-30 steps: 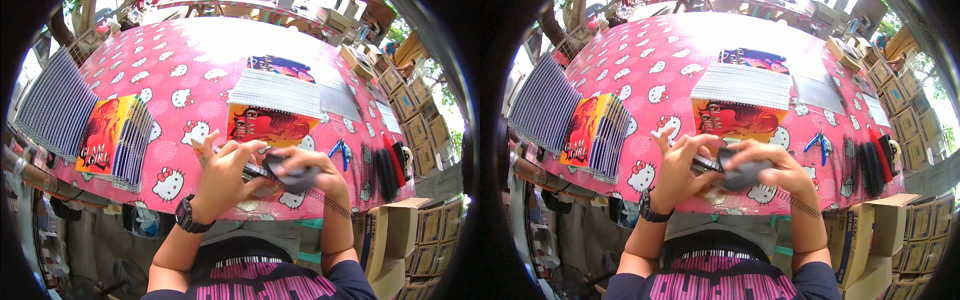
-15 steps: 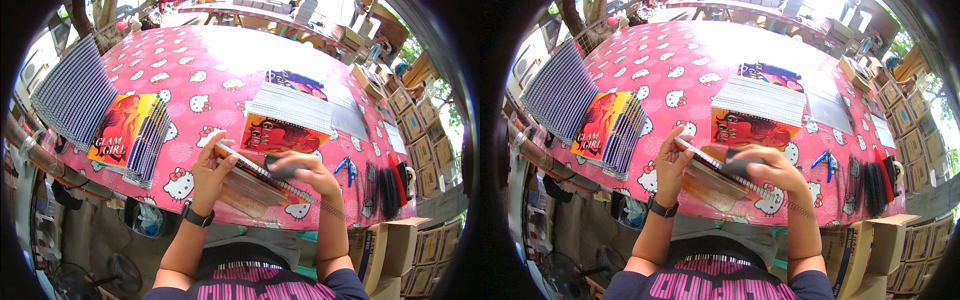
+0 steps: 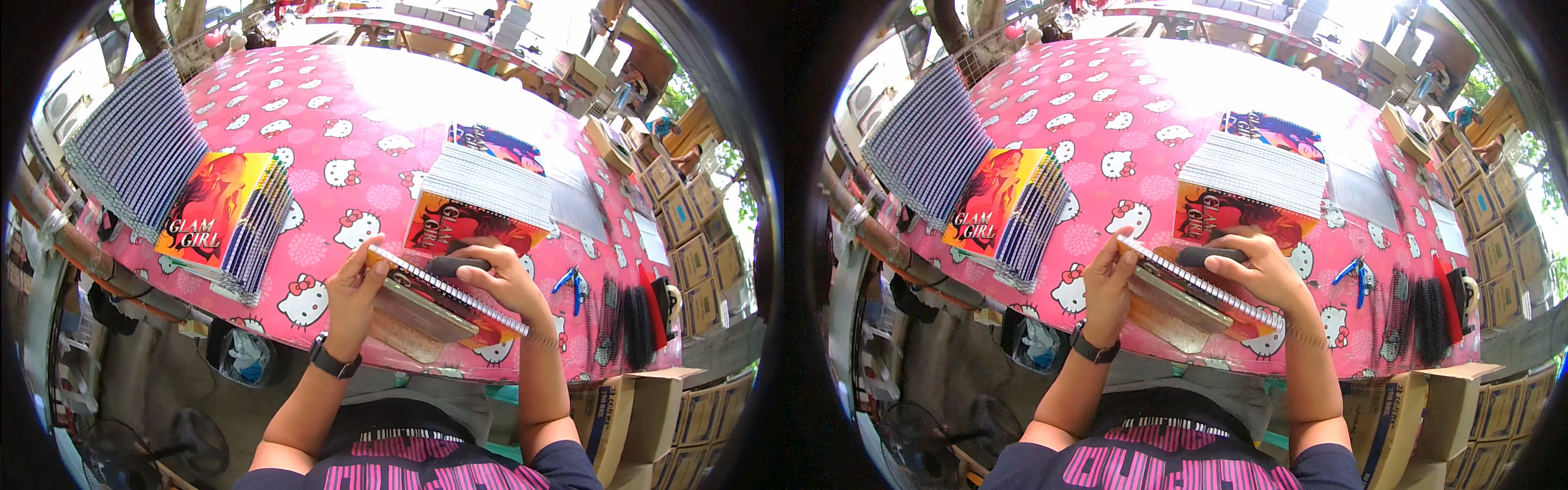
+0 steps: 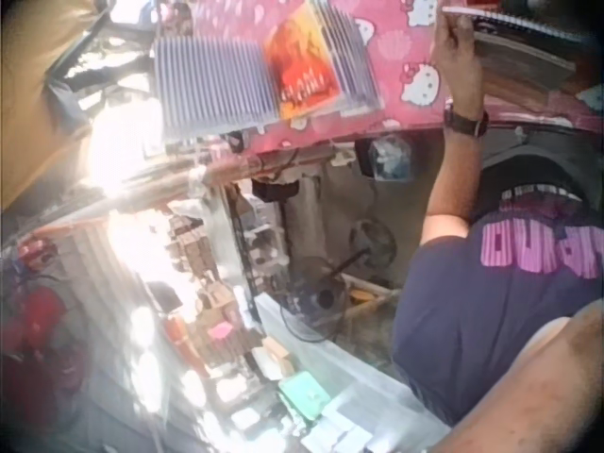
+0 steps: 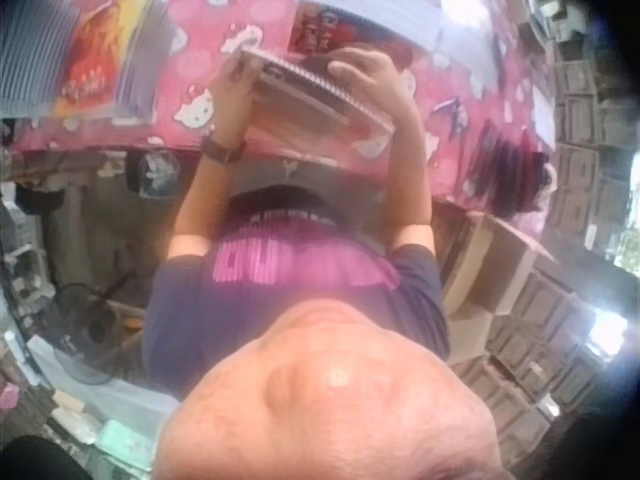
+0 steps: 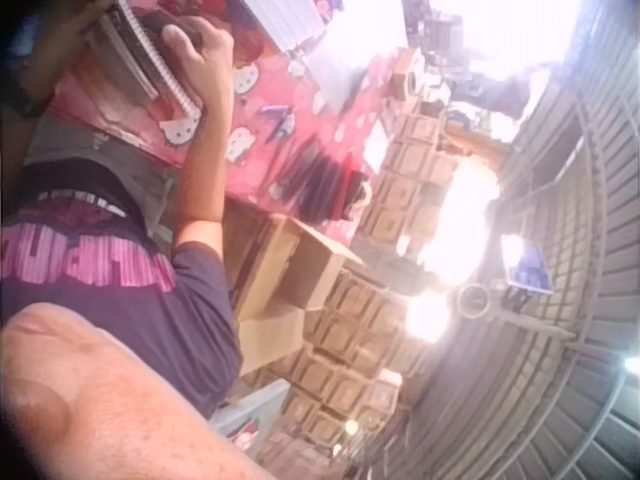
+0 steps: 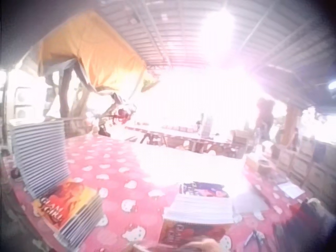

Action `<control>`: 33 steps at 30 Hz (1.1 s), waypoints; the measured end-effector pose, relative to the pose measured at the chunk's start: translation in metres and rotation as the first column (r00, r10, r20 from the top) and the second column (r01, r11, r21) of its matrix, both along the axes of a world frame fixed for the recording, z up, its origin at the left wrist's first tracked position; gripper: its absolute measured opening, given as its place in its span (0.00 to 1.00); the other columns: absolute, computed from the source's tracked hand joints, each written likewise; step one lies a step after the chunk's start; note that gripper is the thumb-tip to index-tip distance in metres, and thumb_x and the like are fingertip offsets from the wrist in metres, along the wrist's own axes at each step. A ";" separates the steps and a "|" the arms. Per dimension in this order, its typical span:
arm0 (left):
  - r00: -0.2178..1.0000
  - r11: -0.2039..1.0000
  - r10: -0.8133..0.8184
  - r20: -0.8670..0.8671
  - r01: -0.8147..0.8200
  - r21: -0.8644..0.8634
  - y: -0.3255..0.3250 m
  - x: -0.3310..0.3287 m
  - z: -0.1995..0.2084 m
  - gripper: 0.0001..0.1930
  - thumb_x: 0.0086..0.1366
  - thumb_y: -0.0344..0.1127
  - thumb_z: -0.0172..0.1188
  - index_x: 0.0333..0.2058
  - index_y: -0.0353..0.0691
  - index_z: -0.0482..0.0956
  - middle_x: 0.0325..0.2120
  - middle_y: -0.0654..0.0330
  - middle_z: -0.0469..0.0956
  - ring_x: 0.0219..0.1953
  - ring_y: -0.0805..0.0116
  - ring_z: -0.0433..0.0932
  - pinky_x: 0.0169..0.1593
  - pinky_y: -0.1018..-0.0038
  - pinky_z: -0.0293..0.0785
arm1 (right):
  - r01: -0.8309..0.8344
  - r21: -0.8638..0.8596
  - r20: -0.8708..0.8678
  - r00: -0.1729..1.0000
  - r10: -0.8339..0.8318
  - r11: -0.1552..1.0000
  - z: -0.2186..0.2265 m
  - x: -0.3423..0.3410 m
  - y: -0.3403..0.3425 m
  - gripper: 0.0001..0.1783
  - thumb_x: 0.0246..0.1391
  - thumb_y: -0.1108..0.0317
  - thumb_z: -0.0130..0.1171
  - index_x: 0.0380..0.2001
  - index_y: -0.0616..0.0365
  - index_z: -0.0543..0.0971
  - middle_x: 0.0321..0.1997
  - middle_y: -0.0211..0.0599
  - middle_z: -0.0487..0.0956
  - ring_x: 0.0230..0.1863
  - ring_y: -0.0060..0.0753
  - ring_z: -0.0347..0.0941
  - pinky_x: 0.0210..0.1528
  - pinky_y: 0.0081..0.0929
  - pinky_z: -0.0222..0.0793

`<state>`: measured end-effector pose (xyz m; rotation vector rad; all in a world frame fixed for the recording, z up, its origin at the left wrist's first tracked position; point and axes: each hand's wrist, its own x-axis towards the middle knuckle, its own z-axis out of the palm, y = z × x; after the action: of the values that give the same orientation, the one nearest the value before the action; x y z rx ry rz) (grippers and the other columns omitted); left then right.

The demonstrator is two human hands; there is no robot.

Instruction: The person manually inserts wire coils through the pre-punched holes of notebook stacks to bind them, then sets each bound notebook onto a separate pile.

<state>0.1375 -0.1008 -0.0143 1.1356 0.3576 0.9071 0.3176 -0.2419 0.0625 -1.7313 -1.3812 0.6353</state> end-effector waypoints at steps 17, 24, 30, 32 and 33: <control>1.000 1.000 -0.025 0.002 0.025 -0.013 -0.004 -0.011 -0.004 0.20 0.66 0.31 0.58 0.56 0.35 0.72 0.33 0.71 0.67 0.36 0.82 0.65 0.43 0.83 0.63 | -0.242 0.340 -0.425 0.822 0.378 0.909 -0.006 -0.017 0.031 0.26 0.57 0.51 0.55 0.44 0.67 0.77 0.42 0.42 0.78 0.47 0.30 0.71 0.51 0.29 0.65; 0.998 0.986 -0.044 -0.035 0.049 0.161 0.001 -0.002 0.006 0.18 0.61 0.29 0.62 0.50 0.33 0.76 0.35 0.67 0.76 0.38 0.80 0.71 0.45 0.81 0.67 | -0.038 0.044 0.224 0.974 0.027 0.998 -0.017 0.011 -0.002 0.25 0.54 0.54 0.61 0.50 0.59 0.76 0.50 0.43 0.77 0.52 0.40 0.73 0.54 0.34 0.66; 0.999 0.845 -0.004 0.036 -0.016 0.534 -0.011 -0.004 0.051 0.14 0.51 0.24 0.68 0.38 0.35 0.81 0.33 0.60 0.79 0.39 0.72 0.77 0.42 0.76 0.74 | -0.060 0.268 0.250 0.968 -0.009 0.962 0.074 -0.056 -0.027 0.21 0.48 0.67 0.66 0.46 0.60 0.77 0.46 0.41 0.78 0.47 0.40 0.74 0.48 0.31 0.70; 0.996 0.859 -0.049 0.070 0.007 0.512 -0.025 0.002 0.064 0.11 0.48 0.22 0.69 0.32 0.36 0.80 0.32 0.59 0.79 0.36 0.71 0.78 0.39 0.75 0.76 | -0.017 0.376 0.307 0.945 -0.107 0.927 0.074 -0.076 -0.026 0.18 0.45 0.69 0.68 0.42 0.59 0.78 0.37 0.40 0.78 0.38 0.41 0.75 0.43 0.31 0.70; 0.992 0.863 -0.090 0.093 0.031 0.505 -0.031 0.005 0.067 0.11 0.49 0.22 0.69 0.32 0.36 0.79 0.32 0.59 0.78 0.36 0.71 0.79 0.39 0.76 0.77 | 0.015 0.395 0.293 0.945 -0.142 0.918 0.073 -0.078 -0.030 0.18 0.44 0.69 0.68 0.41 0.59 0.79 0.36 0.40 0.78 0.37 0.40 0.74 0.41 0.31 0.70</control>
<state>0.1424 -0.1319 0.0526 1.5563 -0.0194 1.0367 0.2401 -0.2714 0.1360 -1.5948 -1.5227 0.0214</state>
